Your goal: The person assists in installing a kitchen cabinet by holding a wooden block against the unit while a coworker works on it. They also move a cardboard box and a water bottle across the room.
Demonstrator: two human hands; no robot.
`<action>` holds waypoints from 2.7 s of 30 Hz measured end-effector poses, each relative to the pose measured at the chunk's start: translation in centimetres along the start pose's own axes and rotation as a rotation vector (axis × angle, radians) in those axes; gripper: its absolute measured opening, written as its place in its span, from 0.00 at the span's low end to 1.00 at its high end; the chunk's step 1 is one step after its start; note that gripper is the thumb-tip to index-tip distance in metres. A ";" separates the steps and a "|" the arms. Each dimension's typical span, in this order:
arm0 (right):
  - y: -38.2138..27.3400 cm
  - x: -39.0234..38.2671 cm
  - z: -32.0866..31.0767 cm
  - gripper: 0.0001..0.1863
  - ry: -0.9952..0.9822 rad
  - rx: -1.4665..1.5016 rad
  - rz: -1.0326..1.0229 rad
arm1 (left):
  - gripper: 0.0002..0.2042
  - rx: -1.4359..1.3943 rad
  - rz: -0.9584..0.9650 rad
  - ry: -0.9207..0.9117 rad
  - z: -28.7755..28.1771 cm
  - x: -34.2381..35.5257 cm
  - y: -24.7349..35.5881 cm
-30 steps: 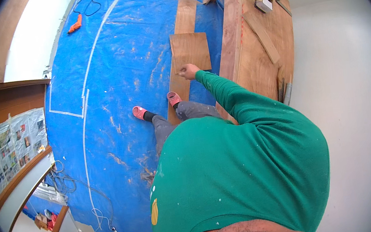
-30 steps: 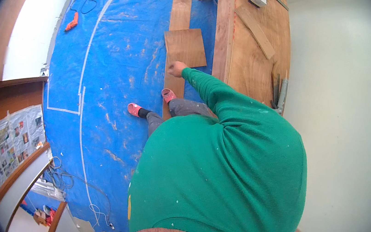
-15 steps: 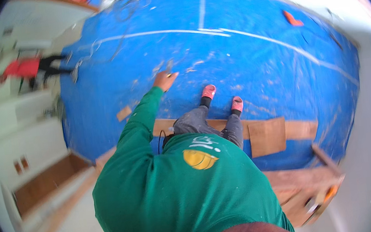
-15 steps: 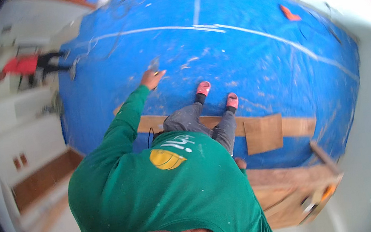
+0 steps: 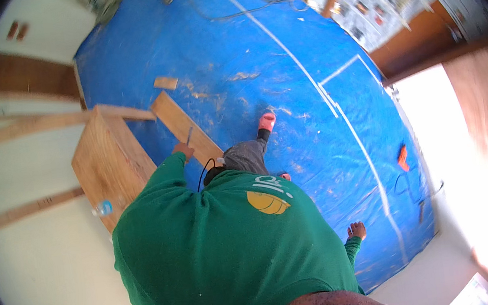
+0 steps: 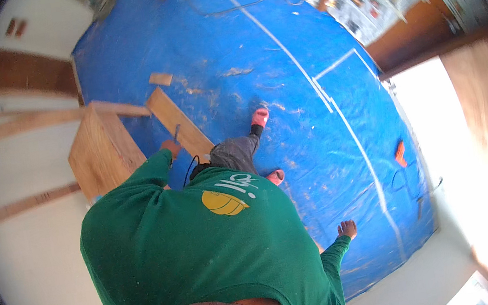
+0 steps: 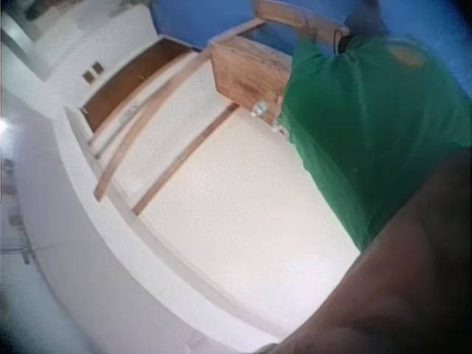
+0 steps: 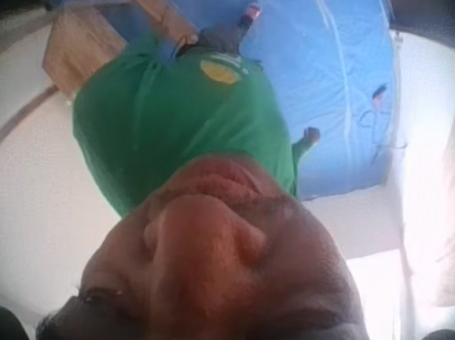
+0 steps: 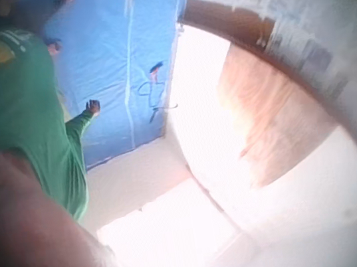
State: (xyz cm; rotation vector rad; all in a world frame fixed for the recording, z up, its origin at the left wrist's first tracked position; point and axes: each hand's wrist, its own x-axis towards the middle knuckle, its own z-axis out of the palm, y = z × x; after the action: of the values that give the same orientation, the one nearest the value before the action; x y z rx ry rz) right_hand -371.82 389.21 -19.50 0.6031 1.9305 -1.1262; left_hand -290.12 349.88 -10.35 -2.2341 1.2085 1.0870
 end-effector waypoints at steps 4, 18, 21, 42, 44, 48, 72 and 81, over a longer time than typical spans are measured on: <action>-12.8 -4.7 10.6 0.24 -0.118 -0.198 -0.258 | 0.23 -0.272 -0.178 0.004 1.2 0.3 -3.1; -18.8 -16.0 56.0 0.25 -0.761 -1.239 -0.453 | 0.18 -0.851 -0.441 0.062 -11.3 23.6 3.6; -21.6 -14.3 59.3 0.25 -0.715 -1.199 -0.536 | 0.23 -0.569 -0.145 0.328 -14.3 24.4 5.8; -40.3 -1.9 76.4 0.11 -0.485 -1.026 -0.032 | 0.19 -0.954 -0.224 -0.001 -18.0 21.1 28.8; -42.8 -4.1 83.0 0.13 -0.541 -1.010 -0.138 | 0.19 -0.984 -0.250 0.004 -19.3 22.8 29.2; -46.0 -3.0 91.5 0.19 -0.621 -0.990 -0.355 | 0.18 -1.002 -0.257 -0.087 -21.9 27.5 31.8; -58.7 -5.7 132.1 0.15 -0.847 -1.554 -0.369 | 0.21 -0.692 -0.271 0.151 -57.3 48.4 47.6; -65.2 -10.7 152.3 0.18 -0.876 -1.327 -0.264 | 0.27 -0.571 -0.178 -0.363 -58.1 52.1 45.5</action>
State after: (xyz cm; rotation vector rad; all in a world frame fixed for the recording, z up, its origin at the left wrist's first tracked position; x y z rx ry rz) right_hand -351.78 224.43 -21.47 -0.7632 1.4985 0.0091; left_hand -284.24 259.73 -12.56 -2.3170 0.5822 1.8351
